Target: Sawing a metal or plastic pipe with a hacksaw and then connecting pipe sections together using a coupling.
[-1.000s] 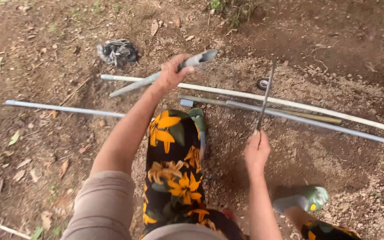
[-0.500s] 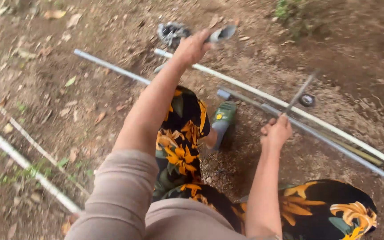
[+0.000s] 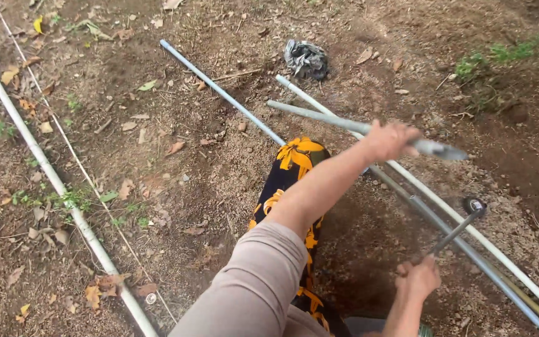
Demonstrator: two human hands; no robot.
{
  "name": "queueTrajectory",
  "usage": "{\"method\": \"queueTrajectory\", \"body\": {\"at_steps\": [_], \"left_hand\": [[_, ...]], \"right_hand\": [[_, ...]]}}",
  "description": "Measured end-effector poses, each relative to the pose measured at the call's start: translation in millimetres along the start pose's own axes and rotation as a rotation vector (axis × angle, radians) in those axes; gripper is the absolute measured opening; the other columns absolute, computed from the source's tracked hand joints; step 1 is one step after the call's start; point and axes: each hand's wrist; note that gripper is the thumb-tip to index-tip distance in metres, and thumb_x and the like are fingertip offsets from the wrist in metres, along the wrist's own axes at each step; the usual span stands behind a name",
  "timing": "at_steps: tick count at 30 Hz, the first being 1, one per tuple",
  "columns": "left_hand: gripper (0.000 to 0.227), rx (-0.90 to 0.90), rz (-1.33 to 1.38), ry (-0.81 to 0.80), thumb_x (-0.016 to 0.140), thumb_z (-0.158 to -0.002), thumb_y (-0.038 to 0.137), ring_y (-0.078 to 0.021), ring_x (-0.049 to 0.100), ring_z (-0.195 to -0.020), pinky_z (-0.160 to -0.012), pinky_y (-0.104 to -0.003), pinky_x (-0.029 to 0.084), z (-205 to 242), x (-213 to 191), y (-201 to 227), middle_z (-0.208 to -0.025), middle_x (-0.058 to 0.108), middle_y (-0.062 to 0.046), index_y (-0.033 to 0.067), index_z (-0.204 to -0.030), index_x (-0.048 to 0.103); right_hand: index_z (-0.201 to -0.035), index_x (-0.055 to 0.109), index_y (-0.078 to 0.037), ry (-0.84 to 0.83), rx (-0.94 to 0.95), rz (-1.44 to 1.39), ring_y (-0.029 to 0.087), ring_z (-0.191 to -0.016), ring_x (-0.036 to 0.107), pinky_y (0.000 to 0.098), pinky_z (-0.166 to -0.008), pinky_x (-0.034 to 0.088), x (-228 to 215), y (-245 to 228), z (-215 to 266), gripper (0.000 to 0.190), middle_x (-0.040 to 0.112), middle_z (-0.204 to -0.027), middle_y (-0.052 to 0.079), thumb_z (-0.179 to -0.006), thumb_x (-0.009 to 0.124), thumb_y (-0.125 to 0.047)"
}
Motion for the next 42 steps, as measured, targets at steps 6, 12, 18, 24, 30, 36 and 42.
{"method": "queueTrajectory", "body": {"at_steps": [6, 12, 18, 24, 30, 36, 42], "left_hand": [[0.061, 0.228, 0.071, -0.01, 0.03, -0.08, 0.069, -0.0224, 0.052, -0.118, -0.092, -0.053, 0.031, -43.1, 77.4, -11.4, -0.125, 0.056, -0.004, 0.0323, -0.127, 0.041], [0.044, 0.339, 0.225, 0.042, 0.038, -0.094, 0.056, -0.0345, 0.054, -0.117, -0.098, -0.061, 0.032, -49.7, 105.3, -11.2, -0.114, 0.059, -0.015, 0.0286, -0.128, 0.045], [0.045, 0.258, 0.172, -0.12, 0.029, -0.095, 0.059, -0.028, 0.062, -0.105, -0.096, -0.052, 0.038, -61.8, 138.8, 9.9, -0.102, 0.063, -0.013, 0.03, -0.123, 0.05], [0.045, 0.203, 0.066, -0.165, 0.025, -0.094, 0.059, -0.0323, 0.055, -0.117, -0.101, -0.052, 0.034, -55.2, 184.3, 21.8, -0.117, 0.057, -0.014, 0.0323, -0.124, 0.045], [0.052, 0.172, 0.055, -0.223, 0.026, -0.093, 0.063, -0.0295, 0.055, -0.117, -0.103, -0.052, 0.031, -39.2, 178.9, 32.4, -0.115, 0.06, -0.015, 0.0298, -0.124, 0.049], [0.076, 0.15, -0.036, -0.232, 0.009, -0.081, 0.07, -0.0289, 0.051, -0.114, -0.098, -0.056, 0.03, -39.5, 191.7, 33.3, -0.12, 0.054, -0.015, 0.0263, -0.131, 0.046], [0.071, 0.118, 0.019, -0.231, 0.016, -0.083, 0.069, -0.029, 0.049, -0.118, -0.099, -0.058, 0.027, -35.9, 182.3, 34.6, -0.128, 0.052, -0.017, 0.0259, -0.131, 0.047]], "right_hand": [[-0.08, 0.047, -0.018, 0.091, -0.038, -0.045, 0.01, -0.048, 0.036, 0.0268, -0.035, 0.025, -25.4, 84.4, -95.4, 0.021, 0.041, -0.064, 0.0, -0.09, 0.055, -0.002], [-0.089, 0.054, -0.011, 0.106, -0.11, -0.041, 0.01, -0.031, 0.033, 0.0215, -0.025, 0.022, -30.0, 55.3, -72.9, 0.019, 0.038, -0.058, 0.005, -0.099, 0.045, -0.025], [-0.134, 0.046, -0.013, 0.179, -0.279, 0.023, 0.003, -0.038, 0.033, 0.0141, -0.029, 0.026, -27.6, -11.9, -1.5, 0.038, 0.04, -0.06, 0.0, -0.098, 0.046, -0.025], [-0.128, 0.057, -0.014, 0.101, -0.63, 0.455, 0.034, -0.111, 0.055, 0.046, -0.09, 0.046, -53.1, 8.3, 0.5, 0.035, 0.057, -0.121, 0.026, -0.093, 0.055, -0.014], [-0.127, 0.058, -0.014, 0.043, -0.607, 0.564, 0.034, -0.117, 0.052, 0.0467, -0.095, 0.044, -68.3, 26.9, -0.8, 0.034, 0.058, -0.123, 0.021, -0.094, 0.054, -0.017], [-0.134, 0.045, -0.013, -0.096, -0.375, 0.648, 0.023, -0.133, 0.038, 0.0372, -0.111, 0.031, -57.1, 19.3, 12.0, 0.043, 0.044, -0.141, 0.01, -0.092, 0.047, -0.022], [-0.134, 0.046, -0.015, -0.124, -0.335, 0.638, 0.025, -0.134, 0.037, 0.0392, -0.111, 0.031, -58.0, 32.7, 12.8, 0.042, 0.044, -0.141, 0.01, -0.093, 0.048, -0.02]]}}
Point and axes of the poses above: each hand's wrist, its own z-axis away from the middle knuckle, its own x-axis out of the palm, y = z × x
